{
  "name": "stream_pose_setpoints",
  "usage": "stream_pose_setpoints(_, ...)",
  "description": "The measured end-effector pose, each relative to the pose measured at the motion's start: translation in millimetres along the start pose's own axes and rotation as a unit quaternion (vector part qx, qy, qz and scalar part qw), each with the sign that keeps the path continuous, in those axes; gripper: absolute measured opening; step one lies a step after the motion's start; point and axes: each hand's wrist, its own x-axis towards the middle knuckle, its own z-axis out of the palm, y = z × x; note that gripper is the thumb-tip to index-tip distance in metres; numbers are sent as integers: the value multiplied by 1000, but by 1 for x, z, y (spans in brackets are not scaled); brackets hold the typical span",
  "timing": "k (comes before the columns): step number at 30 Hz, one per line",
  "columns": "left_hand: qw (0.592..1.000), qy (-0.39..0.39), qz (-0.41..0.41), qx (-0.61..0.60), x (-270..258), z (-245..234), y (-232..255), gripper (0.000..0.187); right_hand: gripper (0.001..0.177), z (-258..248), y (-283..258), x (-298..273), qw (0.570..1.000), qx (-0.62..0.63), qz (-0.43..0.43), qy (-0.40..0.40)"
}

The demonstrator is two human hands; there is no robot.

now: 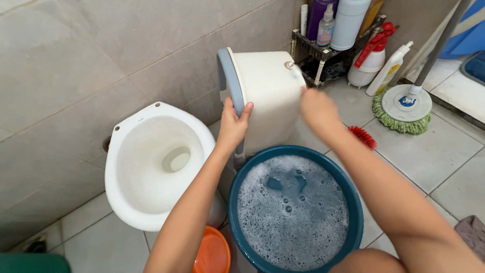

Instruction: Scrubbing and cleaning the exterior of a plastic bucket using a toothbrush and soapy water in a bathroom.

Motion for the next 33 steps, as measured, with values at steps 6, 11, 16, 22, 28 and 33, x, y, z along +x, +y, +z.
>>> stream_pose_setpoints(6, 1000, -3, -27, -14, 7, -7, 3, 41, 57, 20, -9, -28, 999, 11, -18, -26)
stream_pose_setpoints(11, 1000, -4, -18, 13, 9, 6, 10, 42, 62, 4, 8, -16, 998, 17, 56, -2)
stream_pose_setpoints(16, 999, -13, -3, -48, 17, -8, 1, 42, 58, 21, -11, -30, 999, 28, -4, -41)
stream_pose_setpoints(22, 990, -64, -34, -117, 23, -34, -10, 41, 63, -29, 46, 3, 999, -30, 25, 6)
stream_pose_setpoints(28, 969, -170, -141, -108, 21, -85, 16, 61, 51, -46, 38, -19, 989, -133, -55, 6)
stream_pose_setpoints(33, 962, -51, -261, -56, 35, -50, 55, 55, 44, -14, 53, -14, 940, -98, -266, 190)
